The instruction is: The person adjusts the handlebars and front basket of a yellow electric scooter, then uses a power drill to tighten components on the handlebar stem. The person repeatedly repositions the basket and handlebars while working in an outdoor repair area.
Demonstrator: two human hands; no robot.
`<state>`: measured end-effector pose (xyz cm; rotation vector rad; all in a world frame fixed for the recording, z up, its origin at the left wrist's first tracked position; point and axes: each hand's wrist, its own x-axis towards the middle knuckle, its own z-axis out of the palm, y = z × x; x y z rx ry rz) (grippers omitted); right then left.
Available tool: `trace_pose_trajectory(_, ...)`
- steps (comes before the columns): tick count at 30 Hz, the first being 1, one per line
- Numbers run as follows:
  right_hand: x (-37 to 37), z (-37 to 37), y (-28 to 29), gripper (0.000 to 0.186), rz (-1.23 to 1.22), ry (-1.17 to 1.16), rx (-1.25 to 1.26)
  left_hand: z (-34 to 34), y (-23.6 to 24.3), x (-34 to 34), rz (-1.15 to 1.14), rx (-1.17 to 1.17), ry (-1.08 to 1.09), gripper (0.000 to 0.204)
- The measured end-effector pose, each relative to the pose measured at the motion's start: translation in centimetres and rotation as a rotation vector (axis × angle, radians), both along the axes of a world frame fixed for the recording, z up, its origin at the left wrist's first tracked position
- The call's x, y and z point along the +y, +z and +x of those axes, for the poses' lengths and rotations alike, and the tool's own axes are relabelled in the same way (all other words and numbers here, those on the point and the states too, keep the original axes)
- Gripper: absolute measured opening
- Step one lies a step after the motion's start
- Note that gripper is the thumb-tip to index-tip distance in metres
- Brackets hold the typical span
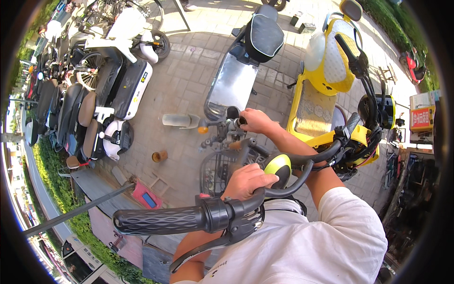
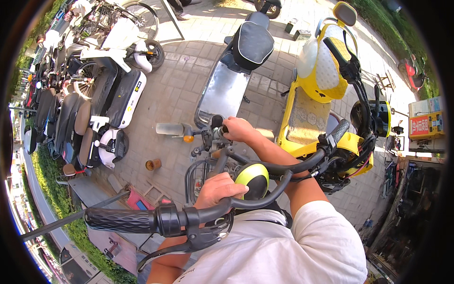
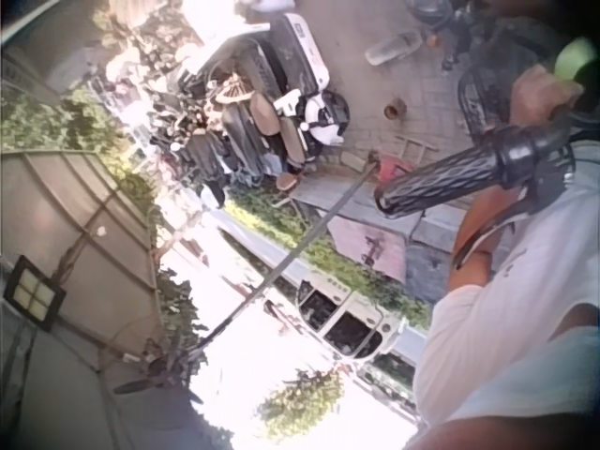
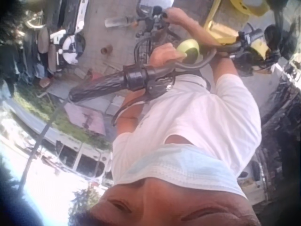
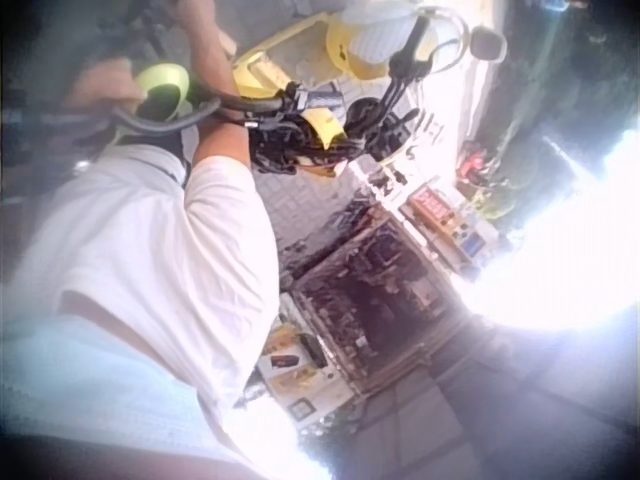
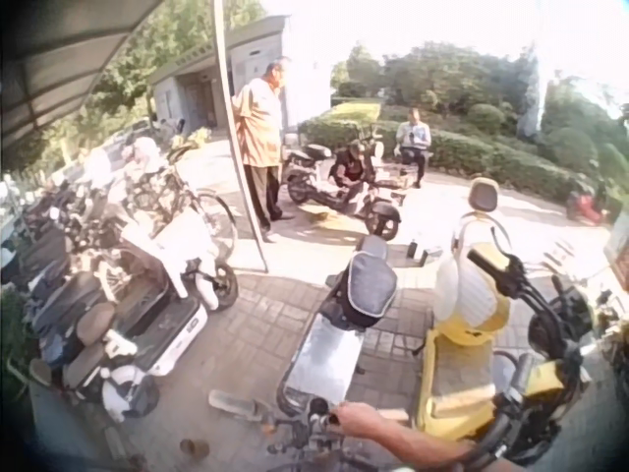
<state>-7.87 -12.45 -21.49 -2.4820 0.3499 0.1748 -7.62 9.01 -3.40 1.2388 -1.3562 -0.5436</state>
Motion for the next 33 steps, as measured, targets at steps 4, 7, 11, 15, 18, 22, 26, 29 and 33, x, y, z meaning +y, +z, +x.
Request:
trace_pose_trajectory(4, 0.4, 0.3, 0.9, 0.039, -0.002, -0.054, 0.132, 0.1, 0.2, 0.2, 0.004, -0.009, 0.019, 0.039)
trace_pose_trajectory(7, 0.6, -0.6, 0.1, 0.038, -0.034, -0.034, -0.048, -0.1, 0.4, 0.1, 0.010, -0.002, 0.010, 0.038)
trace_pose_trajectory(11, 0.4, 0.1, 0.4, 0.036, -0.027, -0.058, 0.165, -0.2, 0.5, -0.2, 0.009, -0.001, 0.021, 0.038)
trace_pose_trajectory(15, 0.3, -1.1, 0.3, 0.038, -0.028, -0.034, -0.168, 0.0, 0.5, -1.0, 0.024, 0.003, 0.002, 0.037)
trace_pose_trajectory(18, -0.2, -0.2, 0.4, 0.043, -0.035, -0.075, 0.134, 0.1, 0.5, -1.5, 0.017, 0.003, -0.008, 0.035)
trace_pose_trajectory(22, 0.4, 0.8, 0.6, 0.045, -0.142, -0.078, 0.237, 0.3, -0.1, -0.2, -0.012, -0.023, 0.047, 0.031)
trace_pose_trajectory(26, 0.3, 0.5, -0.7, 0.044, -0.152, -0.133, 0.161, -0.2, -0.8, -0.4, 0.086, -0.039, -0.004, 0.013)
trace_pose_trajectory(29, 0.0, -0.9, -2.7, 0.045, -0.139, -0.124, -0.083, -1.1, -6.4, -2.0, 0.088, 0.115, -0.027, 0.015)
trace_pose_trajectory(33, 0.1, -0.9, -3.3, 0.044, -0.142, -0.035, -0.048, -1.0, -0.8, 3.3, 0.243, 0.570, -0.158, 0.037)
